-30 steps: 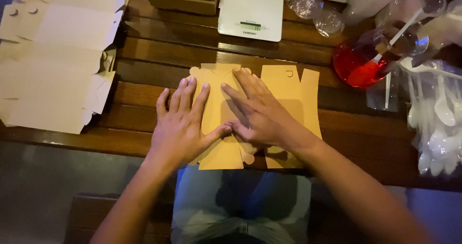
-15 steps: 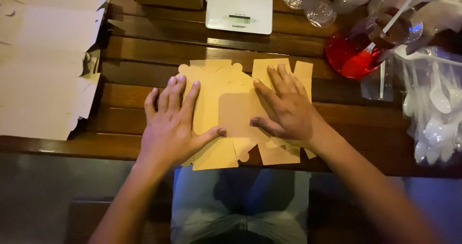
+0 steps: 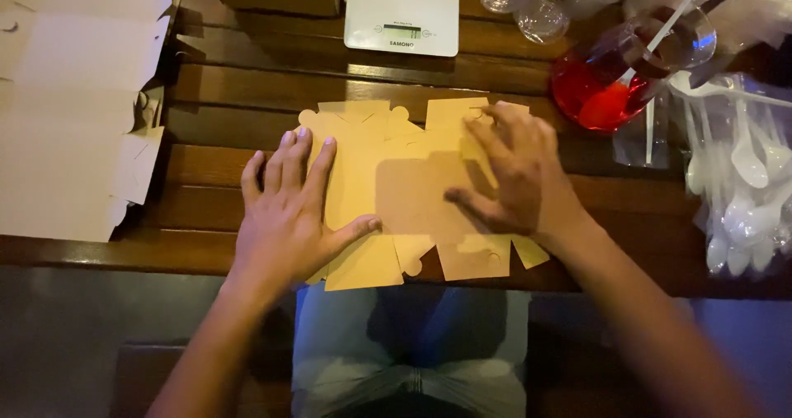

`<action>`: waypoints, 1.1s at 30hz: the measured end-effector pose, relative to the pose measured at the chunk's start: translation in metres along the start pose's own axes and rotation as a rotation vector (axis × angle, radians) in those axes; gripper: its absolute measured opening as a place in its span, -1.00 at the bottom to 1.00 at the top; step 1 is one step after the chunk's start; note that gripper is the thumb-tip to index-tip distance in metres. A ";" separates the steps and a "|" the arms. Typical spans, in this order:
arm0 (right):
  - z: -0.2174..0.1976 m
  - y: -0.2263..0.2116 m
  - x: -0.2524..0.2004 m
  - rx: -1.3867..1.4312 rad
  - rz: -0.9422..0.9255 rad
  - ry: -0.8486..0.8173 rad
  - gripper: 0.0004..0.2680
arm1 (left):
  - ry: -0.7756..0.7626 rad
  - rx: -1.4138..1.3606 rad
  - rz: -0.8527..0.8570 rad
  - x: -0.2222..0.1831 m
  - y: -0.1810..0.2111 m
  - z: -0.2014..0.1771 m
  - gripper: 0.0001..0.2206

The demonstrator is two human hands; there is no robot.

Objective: Assembling a cardboard box by folding and creasing the template on a table.

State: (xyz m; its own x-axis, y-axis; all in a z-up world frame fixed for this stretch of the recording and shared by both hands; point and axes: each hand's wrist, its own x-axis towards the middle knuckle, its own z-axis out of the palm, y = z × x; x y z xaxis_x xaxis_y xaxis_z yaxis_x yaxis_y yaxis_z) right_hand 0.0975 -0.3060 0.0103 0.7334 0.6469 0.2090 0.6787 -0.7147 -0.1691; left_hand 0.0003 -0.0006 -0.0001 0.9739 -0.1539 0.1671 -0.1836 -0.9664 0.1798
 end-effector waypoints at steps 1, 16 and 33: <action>0.003 0.006 -0.002 -0.011 0.046 0.042 -0.28 | 0.020 0.005 0.007 0.000 0.000 0.001 -0.06; 0.004 0.013 0.004 -0.004 0.142 -0.009 -0.41 | 0.004 -0.218 0.199 0.060 0.038 -0.032 -0.53; 0.017 0.020 0.001 -0.006 0.094 0.145 -0.46 | 0.139 -0.065 0.462 0.137 0.062 0.048 -0.50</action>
State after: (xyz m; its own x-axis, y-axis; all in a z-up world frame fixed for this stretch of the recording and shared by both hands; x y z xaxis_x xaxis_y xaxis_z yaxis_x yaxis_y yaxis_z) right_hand 0.1130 -0.3152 -0.0096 0.7800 0.5323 0.3289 0.6066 -0.7722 -0.1889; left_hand 0.1287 -0.0911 -0.0132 0.7622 -0.5307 0.3708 -0.6048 -0.7879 0.1156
